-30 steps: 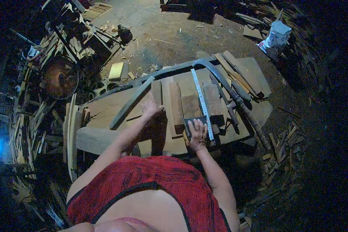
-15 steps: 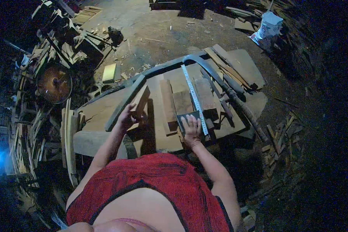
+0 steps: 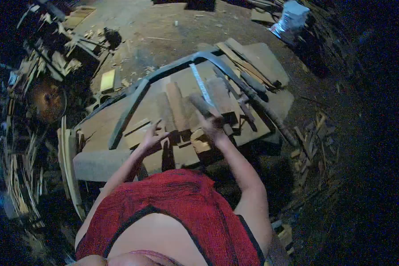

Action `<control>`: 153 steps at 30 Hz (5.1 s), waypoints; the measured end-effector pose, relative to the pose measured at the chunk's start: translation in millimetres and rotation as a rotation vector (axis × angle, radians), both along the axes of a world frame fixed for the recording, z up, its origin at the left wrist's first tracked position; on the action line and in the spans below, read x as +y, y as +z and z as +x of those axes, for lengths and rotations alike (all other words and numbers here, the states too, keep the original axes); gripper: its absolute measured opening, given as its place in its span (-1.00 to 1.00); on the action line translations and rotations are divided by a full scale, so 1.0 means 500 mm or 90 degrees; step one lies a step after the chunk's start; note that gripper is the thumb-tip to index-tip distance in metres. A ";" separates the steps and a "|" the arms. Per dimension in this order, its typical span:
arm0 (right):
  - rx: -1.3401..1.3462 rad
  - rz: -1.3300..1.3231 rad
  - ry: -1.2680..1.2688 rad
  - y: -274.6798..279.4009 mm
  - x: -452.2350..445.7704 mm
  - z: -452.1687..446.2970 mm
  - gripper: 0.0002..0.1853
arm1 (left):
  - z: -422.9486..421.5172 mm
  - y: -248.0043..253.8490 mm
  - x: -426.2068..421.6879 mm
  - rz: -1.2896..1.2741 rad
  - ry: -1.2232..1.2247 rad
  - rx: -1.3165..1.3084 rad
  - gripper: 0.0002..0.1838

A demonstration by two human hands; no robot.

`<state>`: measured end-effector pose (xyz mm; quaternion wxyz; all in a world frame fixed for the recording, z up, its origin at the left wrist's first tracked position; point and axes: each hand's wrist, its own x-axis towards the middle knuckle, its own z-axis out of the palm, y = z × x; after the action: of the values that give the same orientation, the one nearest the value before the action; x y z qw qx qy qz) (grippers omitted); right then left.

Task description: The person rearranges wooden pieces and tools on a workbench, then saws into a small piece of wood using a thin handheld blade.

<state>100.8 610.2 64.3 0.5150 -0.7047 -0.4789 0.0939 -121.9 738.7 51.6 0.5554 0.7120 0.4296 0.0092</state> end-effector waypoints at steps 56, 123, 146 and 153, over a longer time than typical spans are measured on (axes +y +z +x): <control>0.259 -0.198 -0.170 -0.115 -0.199 0.344 -0.74 | -0.324 0.071 -0.106 0.391 -0.181 0.348 -0.08; 0.644 -0.057 -0.064 0.017 -0.105 -0.029 -0.96 | -0.359 0.097 -0.083 0.363 -0.102 0.217 -0.09; 0.384 -0.248 0.143 -0.221 -0.115 -0.346 -0.80 | -0.474 -0.004 -0.019 0.565 0.030 0.200 -0.29; 0.350 -0.301 0.143 -0.226 -0.105 -0.330 -0.82 | -0.504 0.016 -0.010 0.497 0.037 0.129 -0.38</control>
<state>-64.4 557.7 -48.8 0.4341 -0.6955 -0.3623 0.4433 -374.0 733.9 59.5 0.1977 0.8541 0.4666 0.1171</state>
